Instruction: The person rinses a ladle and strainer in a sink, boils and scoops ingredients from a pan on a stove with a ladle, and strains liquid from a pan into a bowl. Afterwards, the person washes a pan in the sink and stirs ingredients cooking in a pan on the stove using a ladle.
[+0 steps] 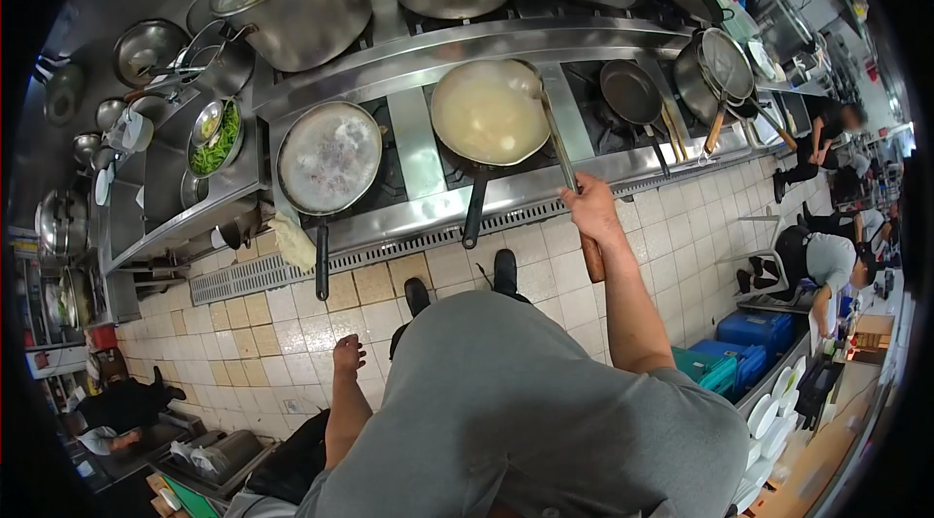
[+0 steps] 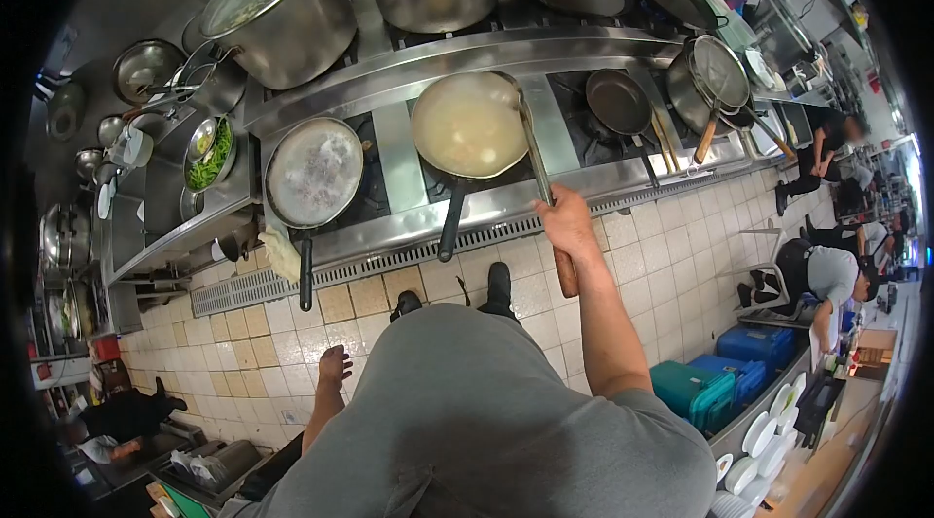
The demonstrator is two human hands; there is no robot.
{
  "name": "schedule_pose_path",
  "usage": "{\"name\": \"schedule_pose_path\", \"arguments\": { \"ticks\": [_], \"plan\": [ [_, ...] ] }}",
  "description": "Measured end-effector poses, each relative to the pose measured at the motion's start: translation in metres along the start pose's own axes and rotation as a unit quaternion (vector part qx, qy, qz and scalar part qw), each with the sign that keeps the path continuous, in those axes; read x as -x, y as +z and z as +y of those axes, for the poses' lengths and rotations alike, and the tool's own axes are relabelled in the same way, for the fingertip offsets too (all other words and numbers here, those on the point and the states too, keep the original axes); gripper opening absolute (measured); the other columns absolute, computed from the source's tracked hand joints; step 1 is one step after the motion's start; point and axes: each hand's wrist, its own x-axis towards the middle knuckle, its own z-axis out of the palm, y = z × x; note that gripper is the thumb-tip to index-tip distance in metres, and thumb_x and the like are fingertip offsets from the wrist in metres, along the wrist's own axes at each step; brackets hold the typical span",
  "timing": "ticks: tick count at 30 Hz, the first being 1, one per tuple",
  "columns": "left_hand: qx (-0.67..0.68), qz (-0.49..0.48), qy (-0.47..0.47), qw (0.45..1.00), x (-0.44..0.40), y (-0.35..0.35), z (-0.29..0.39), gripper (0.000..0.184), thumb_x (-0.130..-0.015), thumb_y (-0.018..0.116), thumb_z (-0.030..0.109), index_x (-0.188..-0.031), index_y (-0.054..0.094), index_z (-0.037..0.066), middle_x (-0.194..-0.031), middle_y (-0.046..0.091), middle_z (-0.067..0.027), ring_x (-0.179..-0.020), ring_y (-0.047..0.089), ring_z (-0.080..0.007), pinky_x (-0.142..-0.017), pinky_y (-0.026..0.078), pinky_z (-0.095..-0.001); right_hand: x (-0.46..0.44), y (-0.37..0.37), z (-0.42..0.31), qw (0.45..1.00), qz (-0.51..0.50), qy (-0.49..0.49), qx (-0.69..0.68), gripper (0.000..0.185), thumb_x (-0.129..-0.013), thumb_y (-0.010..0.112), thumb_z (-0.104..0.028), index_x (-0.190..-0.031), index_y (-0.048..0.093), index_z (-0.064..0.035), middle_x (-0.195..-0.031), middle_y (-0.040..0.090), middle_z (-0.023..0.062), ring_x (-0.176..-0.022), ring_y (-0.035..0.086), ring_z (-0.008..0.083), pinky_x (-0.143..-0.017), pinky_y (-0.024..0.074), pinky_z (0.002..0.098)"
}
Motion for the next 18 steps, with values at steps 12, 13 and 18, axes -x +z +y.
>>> {"name": "schedule_pose_path", "arguments": {
  "ticks": [12, 13, 18],
  "plan": [
    [-0.025, -0.006, -0.029, 0.999, 0.007, -0.007, -0.018, 0.038, -0.101, 0.055, 0.035, -0.128, 0.059, 0.009, -0.105, 0.067, -0.0074, -0.080, 0.067, -0.0220, -0.061, 0.053, -0.0395, -0.014, 0.019, -0.005, 0.991, -0.042, 0.076, -0.103, 0.023, -0.092, 0.070, -0.019, -0.092, 0.068, 0.0040, -0.069, 0.064, 0.0080, -0.058, 0.059, 0.0147, -0.052, 0.0482, 0.0323],
    [-0.029, -0.006, -0.026, 0.999, 0.006, -0.007, -0.017, 0.038, -0.100, 0.055, 0.035, -0.128, 0.059, 0.009, -0.105, 0.067, -0.0076, -0.080, 0.068, -0.0220, -0.062, 0.053, -0.0393, -0.019, 0.024, 0.000, 0.986, -0.053, 0.082, -0.133, 0.023, -0.093, 0.070, -0.020, -0.090, 0.068, 0.0028, -0.069, 0.062, 0.0059, -0.056, 0.057, 0.0128, -0.049, 0.0465, 0.0303],
    [-0.016, -0.009, -0.010, 1.000, -0.002, -0.008, -0.007, 0.037, -0.100, 0.057, 0.036, -0.127, 0.059, 0.011, -0.105, 0.067, -0.0075, -0.081, 0.068, -0.0219, -0.062, 0.053, -0.0394, -0.023, 0.039, -0.002, 0.953, -0.111, 0.143, -0.242, 0.023, -0.094, 0.070, -0.022, -0.087, 0.066, 0.0001, -0.069, 0.060, 0.0020, -0.054, 0.054, 0.0099, -0.046, 0.0447, 0.0281]
  ]
}}
